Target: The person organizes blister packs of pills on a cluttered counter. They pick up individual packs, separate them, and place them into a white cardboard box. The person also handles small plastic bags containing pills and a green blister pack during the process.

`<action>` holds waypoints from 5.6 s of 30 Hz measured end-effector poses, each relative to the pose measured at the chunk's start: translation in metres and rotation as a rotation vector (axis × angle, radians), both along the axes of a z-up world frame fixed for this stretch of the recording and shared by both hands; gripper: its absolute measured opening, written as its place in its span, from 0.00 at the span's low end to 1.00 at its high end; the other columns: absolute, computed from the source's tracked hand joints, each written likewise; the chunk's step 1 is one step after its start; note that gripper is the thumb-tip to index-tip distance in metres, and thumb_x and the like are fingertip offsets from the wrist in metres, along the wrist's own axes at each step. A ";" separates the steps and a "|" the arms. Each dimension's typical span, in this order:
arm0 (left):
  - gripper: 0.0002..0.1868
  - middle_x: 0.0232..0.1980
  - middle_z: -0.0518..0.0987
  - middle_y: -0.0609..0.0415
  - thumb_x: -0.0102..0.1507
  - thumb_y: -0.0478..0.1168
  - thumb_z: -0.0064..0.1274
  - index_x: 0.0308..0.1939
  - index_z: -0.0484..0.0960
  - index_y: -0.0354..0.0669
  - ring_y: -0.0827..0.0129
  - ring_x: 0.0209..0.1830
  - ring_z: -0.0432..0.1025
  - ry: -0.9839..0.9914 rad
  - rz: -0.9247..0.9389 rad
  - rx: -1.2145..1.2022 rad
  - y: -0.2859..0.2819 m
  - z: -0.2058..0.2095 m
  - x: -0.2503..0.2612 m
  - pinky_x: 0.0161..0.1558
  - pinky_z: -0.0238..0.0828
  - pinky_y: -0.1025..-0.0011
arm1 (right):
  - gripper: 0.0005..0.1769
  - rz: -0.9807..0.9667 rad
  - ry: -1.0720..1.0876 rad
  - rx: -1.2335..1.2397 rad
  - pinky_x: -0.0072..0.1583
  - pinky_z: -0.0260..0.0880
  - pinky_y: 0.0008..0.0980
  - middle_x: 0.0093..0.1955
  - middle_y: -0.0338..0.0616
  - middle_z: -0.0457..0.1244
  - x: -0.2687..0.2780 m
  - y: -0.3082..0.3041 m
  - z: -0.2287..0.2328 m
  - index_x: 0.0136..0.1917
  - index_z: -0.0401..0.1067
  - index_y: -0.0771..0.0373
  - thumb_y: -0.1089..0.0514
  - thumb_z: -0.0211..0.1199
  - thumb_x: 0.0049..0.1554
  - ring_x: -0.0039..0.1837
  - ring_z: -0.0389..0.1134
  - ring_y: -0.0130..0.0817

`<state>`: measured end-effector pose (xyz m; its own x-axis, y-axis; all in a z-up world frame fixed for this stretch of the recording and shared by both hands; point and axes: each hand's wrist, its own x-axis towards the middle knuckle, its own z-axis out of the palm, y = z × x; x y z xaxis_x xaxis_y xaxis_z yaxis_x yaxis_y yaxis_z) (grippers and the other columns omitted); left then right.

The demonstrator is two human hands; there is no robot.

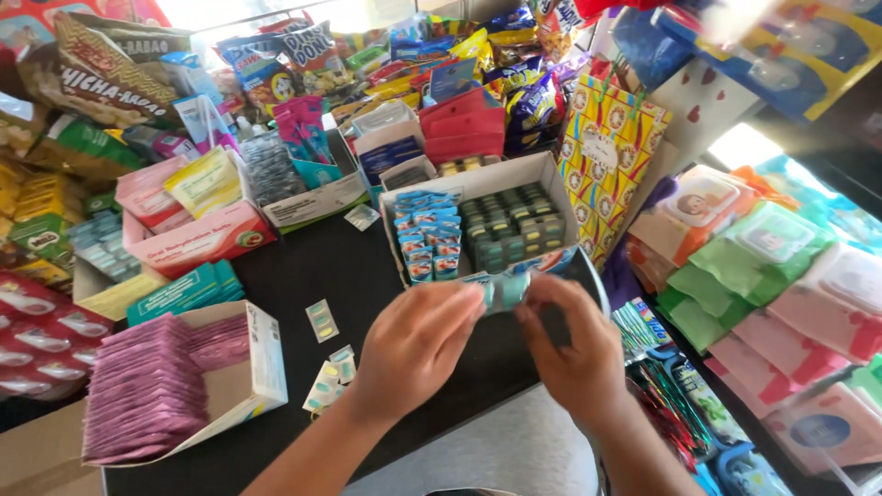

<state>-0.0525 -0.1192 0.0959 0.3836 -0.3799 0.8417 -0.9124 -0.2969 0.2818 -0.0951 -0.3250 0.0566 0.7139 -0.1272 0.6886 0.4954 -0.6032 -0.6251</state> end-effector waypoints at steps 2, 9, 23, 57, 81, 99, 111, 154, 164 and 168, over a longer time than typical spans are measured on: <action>0.24 0.54 0.81 0.52 0.67 0.32 0.62 0.65 0.71 0.47 0.60 0.49 0.81 0.016 -0.002 -0.024 -0.015 0.013 0.009 0.49 0.81 0.65 | 0.25 0.015 -0.023 -0.018 0.53 0.73 0.30 0.51 0.47 0.68 0.009 -0.008 0.021 0.66 0.66 0.68 0.70 0.68 0.56 0.51 0.72 0.33; 0.17 0.56 0.81 0.50 0.68 0.36 0.57 0.59 0.71 0.44 0.56 0.46 0.83 0.328 0.032 -0.030 -0.058 0.042 0.045 0.41 0.79 0.64 | 0.36 -0.033 0.026 -0.371 0.57 0.73 0.40 0.53 0.51 0.68 0.042 -0.044 0.078 0.77 0.61 0.59 0.66 0.66 0.57 0.56 0.72 0.42; 0.19 0.49 0.79 0.41 0.61 0.28 0.50 0.55 0.66 0.39 0.43 0.44 0.79 0.302 0.202 0.297 -0.092 0.039 0.067 0.36 0.75 0.50 | 0.24 -0.066 0.112 -0.324 0.57 0.72 0.42 0.50 0.49 0.69 0.068 -0.071 0.066 0.68 0.69 0.59 0.60 0.68 0.58 0.56 0.72 0.44; 0.03 0.36 0.83 0.51 0.55 0.37 0.57 0.27 0.86 0.48 0.56 0.45 0.77 0.095 0.353 0.543 -0.109 0.017 0.083 0.48 0.71 0.58 | 0.14 -0.111 0.390 -0.400 0.56 0.68 0.46 0.47 0.52 0.65 0.079 -0.065 0.063 0.53 0.80 0.57 0.54 0.67 0.55 0.53 0.68 0.52; 0.29 0.65 0.73 0.41 0.52 0.22 0.49 0.58 0.78 0.37 0.47 0.67 0.66 0.565 0.458 0.388 0.119 -0.058 0.029 0.64 0.66 0.58 | 0.08 0.435 -0.050 -0.467 0.50 0.72 0.37 0.45 0.43 0.68 0.023 0.052 0.020 0.47 0.76 0.63 0.64 0.68 0.52 0.48 0.71 0.43; 0.42 0.62 0.72 0.44 0.57 0.32 0.64 0.74 0.62 0.39 0.48 0.63 0.69 0.332 0.298 0.052 0.108 -0.047 0.003 0.62 0.68 0.59 | 0.17 0.459 0.202 -0.263 0.59 0.70 0.40 0.60 0.51 0.66 0.026 0.114 -0.022 0.60 0.71 0.66 0.60 0.66 0.58 0.61 0.69 0.49; 0.33 0.61 0.72 0.48 0.57 0.39 0.70 0.64 0.72 0.43 0.52 0.62 0.71 -0.018 0.171 0.073 0.093 -0.040 -0.011 0.59 0.76 0.61 | 0.10 0.429 0.416 0.209 0.46 0.71 0.23 0.43 0.41 0.72 0.028 0.089 -0.057 0.57 0.74 0.65 0.62 0.62 0.62 0.44 0.71 0.22; 0.04 0.30 0.82 0.54 0.56 0.31 0.55 0.30 0.83 0.45 0.59 0.45 0.74 0.069 0.295 0.356 -0.049 0.029 0.058 0.57 0.62 0.60 | 0.07 0.222 0.211 -0.492 0.54 0.71 0.41 0.44 0.46 0.70 0.086 -0.037 0.080 0.45 0.79 0.62 0.63 0.68 0.51 0.51 0.72 0.45; 0.10 0.32 0.83 0.55 0.56 0.29 0.53 0.33 0.87 0.46 0.59 0.45 0.74 0.110 0.316 0.468 -0.043 0.029 0.059 0.56 0.61 0.59 | 0.07 0.214 0.400 -0.604 0.53 0.70 0.41 0.43 0.42 0.70 0.090 -0.034 0.090 0.45 0.80 0.57 0.60 0.66 0.52 0.50 0.70 0.45; 0.11 0.34 0.83 0.54 0.53 0.29 0.54 0.31 0.89 0.48 0.57 0.46 0.73 0.058 0.365 0.510 -0.043 0.029 0.058 0.55 0.61 0.58 | 0.05 0.223 0.368 -0.683 0.57 0.66 0.43 0.43 0.41 0.67 0.097 -0.031 0.084 0.42 0.81 0.56 0.58 0.67 0.50 0.54 0.65 0.45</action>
